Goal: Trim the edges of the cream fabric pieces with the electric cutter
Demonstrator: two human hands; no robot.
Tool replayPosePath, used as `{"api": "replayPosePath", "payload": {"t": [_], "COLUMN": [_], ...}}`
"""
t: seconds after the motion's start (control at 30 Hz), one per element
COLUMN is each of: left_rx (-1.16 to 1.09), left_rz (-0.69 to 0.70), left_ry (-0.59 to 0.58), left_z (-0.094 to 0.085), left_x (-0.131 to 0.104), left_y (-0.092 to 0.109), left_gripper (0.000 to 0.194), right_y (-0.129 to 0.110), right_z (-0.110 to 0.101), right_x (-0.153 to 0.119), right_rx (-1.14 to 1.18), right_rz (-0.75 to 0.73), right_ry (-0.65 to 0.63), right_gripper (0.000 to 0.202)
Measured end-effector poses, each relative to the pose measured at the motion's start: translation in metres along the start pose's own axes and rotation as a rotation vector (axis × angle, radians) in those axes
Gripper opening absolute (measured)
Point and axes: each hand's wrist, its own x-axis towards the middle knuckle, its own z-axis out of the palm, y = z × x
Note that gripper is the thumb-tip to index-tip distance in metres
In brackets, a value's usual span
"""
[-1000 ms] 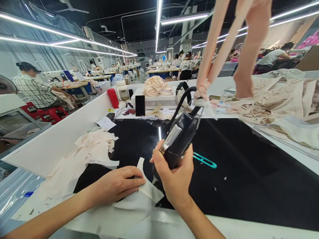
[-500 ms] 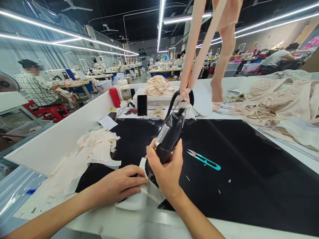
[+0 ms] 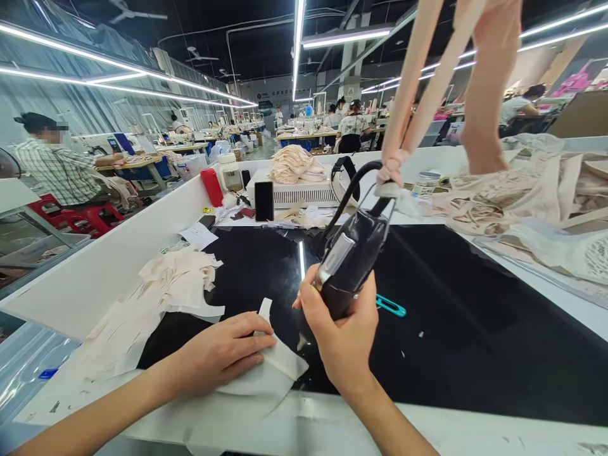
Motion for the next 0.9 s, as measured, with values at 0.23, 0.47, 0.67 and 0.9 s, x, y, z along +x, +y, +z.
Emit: {"api": "replayPosePath", "payload": {"t": [0.23, 0.47, 0.67, 0.9], "left_rx": [-0.007, -0.014, -0.197, -0.868], "left_rz": [0.016, -0.113, -0.457, -0.612], "left_ry": [0.047, -0.086, -0.068, 0.177], "left_z": [0.014, 0.023, -0.009, -0.039], "left_x": [0.017, 0.036, 0.042, 0.062], "left_y": [0.011, 0.011, 0.012, -0.001], "left_gripper": [0.021, 0.012, 0.01, 0.027], "right_y": [-0.009, -0.01, -0.011, 0.033], "right_z": [-0.017, -0.022, -0.044, -0.046], "right_x": [-0.01, 0.003, 0.0, -0.032], "right_rx": [-0.035, -0.21, -0.244, -0.396], "right_rz": [0.01, 0.003, -0.265, 0.23], "right_ry": [-0.001, -0.023, 0.261, -0.216], "right_gripper": [0.038, 0.045, 0.055, 0.059]}}
